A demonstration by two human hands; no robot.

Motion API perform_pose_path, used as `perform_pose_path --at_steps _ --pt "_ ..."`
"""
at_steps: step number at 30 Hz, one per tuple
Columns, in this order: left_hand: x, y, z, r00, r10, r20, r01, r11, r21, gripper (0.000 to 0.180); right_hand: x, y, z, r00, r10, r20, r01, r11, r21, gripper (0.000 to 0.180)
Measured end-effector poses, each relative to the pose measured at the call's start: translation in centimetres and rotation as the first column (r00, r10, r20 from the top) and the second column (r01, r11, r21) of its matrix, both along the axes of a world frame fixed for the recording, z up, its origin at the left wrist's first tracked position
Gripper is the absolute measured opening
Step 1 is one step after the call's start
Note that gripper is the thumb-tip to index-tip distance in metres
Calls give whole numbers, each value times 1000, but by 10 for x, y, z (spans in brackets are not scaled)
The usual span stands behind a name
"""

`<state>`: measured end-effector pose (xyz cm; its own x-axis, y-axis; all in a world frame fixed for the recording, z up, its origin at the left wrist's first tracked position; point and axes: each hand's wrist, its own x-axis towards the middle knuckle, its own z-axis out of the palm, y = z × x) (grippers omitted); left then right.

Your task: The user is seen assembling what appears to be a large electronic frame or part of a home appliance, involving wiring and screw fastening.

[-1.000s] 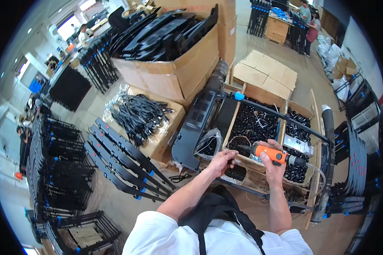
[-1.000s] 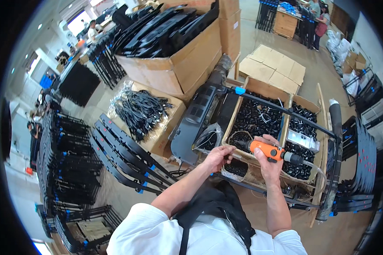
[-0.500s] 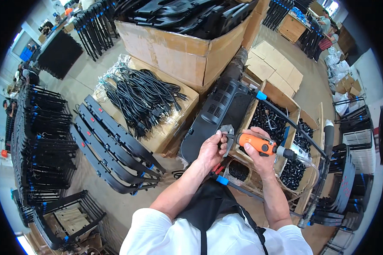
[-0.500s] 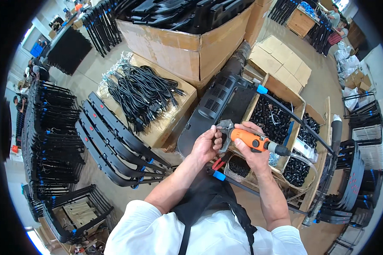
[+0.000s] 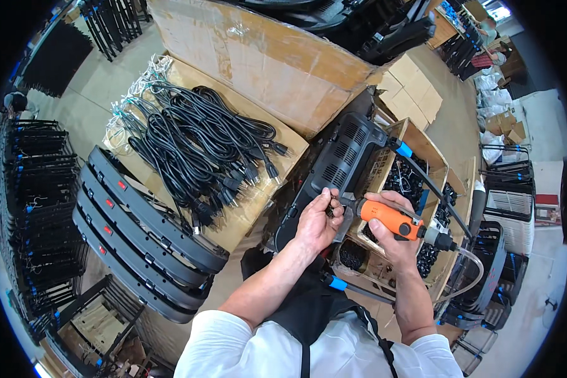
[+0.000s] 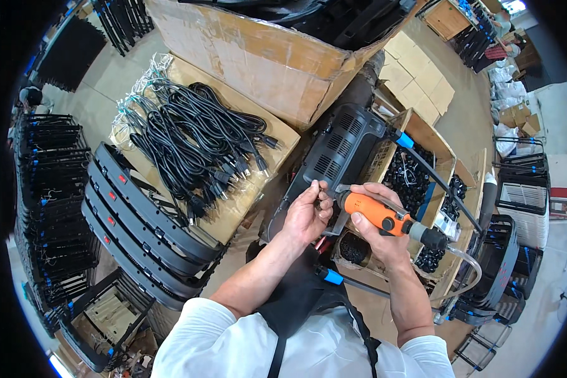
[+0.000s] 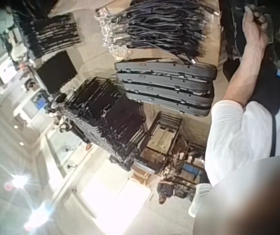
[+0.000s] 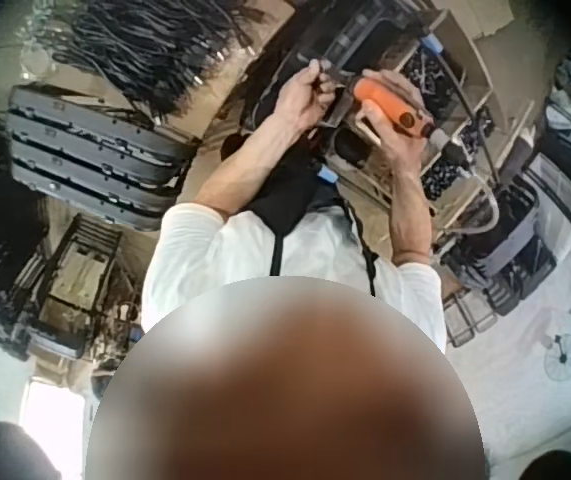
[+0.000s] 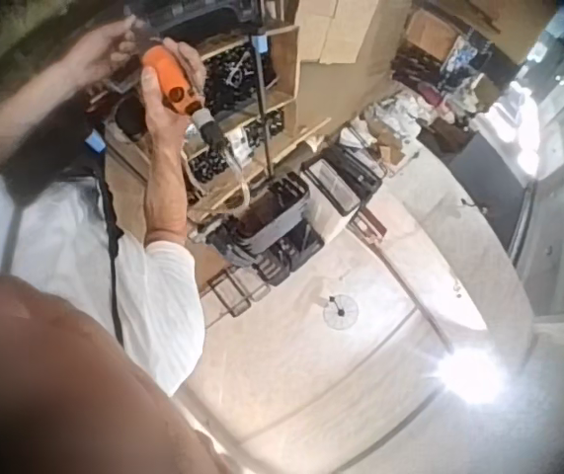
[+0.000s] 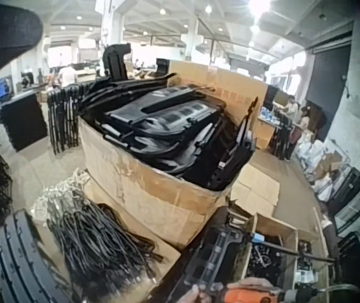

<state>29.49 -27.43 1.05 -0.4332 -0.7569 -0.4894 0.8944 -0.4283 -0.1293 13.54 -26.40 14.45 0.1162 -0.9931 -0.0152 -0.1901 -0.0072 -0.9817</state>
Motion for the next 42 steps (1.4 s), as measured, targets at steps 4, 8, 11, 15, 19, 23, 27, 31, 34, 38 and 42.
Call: perform_pose_path --at_steps 4,8,11,15,19,23,27,31,34,38,42 --pt "2 -7 3 1000 15 18 -15 1000 25 26 5 -10 8 1000 -12 -15 12 1000 27 57" --pt "4 -9 8 999 -19 34 19 1000 -20 27 6 -14 15 999 -29 -38 30 999 30 57" --pt "4 -9 10 999 -28 47 29 999 -28 28 3 -15 15 999 -16 -39 17 999 27 56" --pt "0 -6 11 992 -44 117 44 999 9 29 -2 -12 13 1000 11 -25 -11 1000 23 56" --pt "-3 0 18 981 -38 192 41 999 -9 29 -12 -11 8 997 75 6 -75 997 -34 55" --pt "-10 2 23 991 8 135 -7 1000 -10 29 -22 -11 7 996 80 39 -78 995 -65 55" --pt "-19 0 25 997 78 20 -79 996 52 30 -27 -10 7 994 78 75 -74 995 -60 54" --pt "-24 0 28 996 63 68 -65 997 28 28 -35 -12 6 991 117 64 -113 991 -69 53" --pt "-29 0 29 994 70 81 -72 997 15 27 -36 -11 6 991 130 33 -126 986 -105 53" --pt "-32 -1 26 995 77 66 -75 996 -38 32 -35 -9 8 997 9 71 -4 998 -70 54" --pt "-32 -2 31 996 78 40 -74 992 -99 32 -35 -10 14 994 -62 94 66 997 -41 54"
